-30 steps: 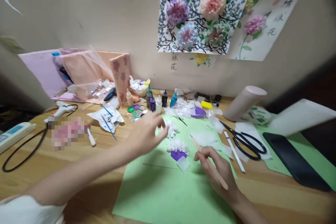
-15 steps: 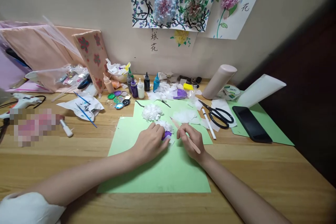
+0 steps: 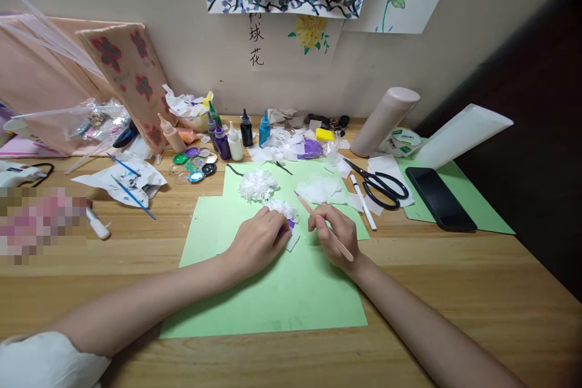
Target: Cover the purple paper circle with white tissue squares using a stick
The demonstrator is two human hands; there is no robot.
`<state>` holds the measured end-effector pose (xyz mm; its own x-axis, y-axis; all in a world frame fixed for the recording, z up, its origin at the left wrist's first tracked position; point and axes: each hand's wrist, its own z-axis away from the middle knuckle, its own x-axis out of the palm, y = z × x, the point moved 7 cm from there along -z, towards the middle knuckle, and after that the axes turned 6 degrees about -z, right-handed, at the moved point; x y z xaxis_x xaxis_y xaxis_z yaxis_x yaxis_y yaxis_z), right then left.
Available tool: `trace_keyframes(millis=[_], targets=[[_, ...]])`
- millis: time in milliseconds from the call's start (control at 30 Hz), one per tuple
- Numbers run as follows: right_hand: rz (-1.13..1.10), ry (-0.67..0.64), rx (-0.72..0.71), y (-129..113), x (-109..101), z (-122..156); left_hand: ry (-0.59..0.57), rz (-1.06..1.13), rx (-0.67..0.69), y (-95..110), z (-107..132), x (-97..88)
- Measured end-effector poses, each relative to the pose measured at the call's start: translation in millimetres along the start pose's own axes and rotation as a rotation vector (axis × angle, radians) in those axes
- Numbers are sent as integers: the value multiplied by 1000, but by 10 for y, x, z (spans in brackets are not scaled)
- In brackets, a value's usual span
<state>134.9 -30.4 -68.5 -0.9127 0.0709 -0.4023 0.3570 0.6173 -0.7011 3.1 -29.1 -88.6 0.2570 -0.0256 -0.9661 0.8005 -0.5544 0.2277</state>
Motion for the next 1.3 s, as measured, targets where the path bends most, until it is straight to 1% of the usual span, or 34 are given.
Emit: trace_keyframes(millis=[100, 200, 300, 400, 500, 600, 767, 900, 967, 1067, 1167, 1233, 1300], targets=[[-4, -5, 3, -15, 1, -8, 1, 36, -6, -14, 10, 9], [-14, -6, -3, -29, 0, -7, 26, 17, -35, -22, 40, -29], [-36, -1, -1, -23, -2, 1, 37, -84, -83, -25, 80, -62], [-59, 1, 15, -5, 1, 9, 25, -196, -112, -17, 115, -50], [-54, 8, 33, 4, -3, 12, 36, -261, -98, 5, 142, -26], [-47, -5, 38, -1, 4, 10, 40, -234, -76, 19, 163, -2], [-54, -11, 12, -20, 9, 6, 36, -142, -83, 5, 178, -6], [-72, -4, 5, -8, -1, 22, 65, -86, -83, -21, 162, -63], [-115, -11, -34, -28, -8, 35, 96, -81, -109, -67, 138, -108], [-181, -83, -147, -116, 15, 55, 119, -94, -161, -153, 93, -153], [-139, -204, -250, -218, 98, 76, 121, -98, -188, -202, 55, -167], [-70, -263, -264, -242, 161, 80, 121, -104, -195, -211, 42, -169], [-20, -289, -234, -227, 207, 76, 117, -110, -206, -215, 36, -166]])
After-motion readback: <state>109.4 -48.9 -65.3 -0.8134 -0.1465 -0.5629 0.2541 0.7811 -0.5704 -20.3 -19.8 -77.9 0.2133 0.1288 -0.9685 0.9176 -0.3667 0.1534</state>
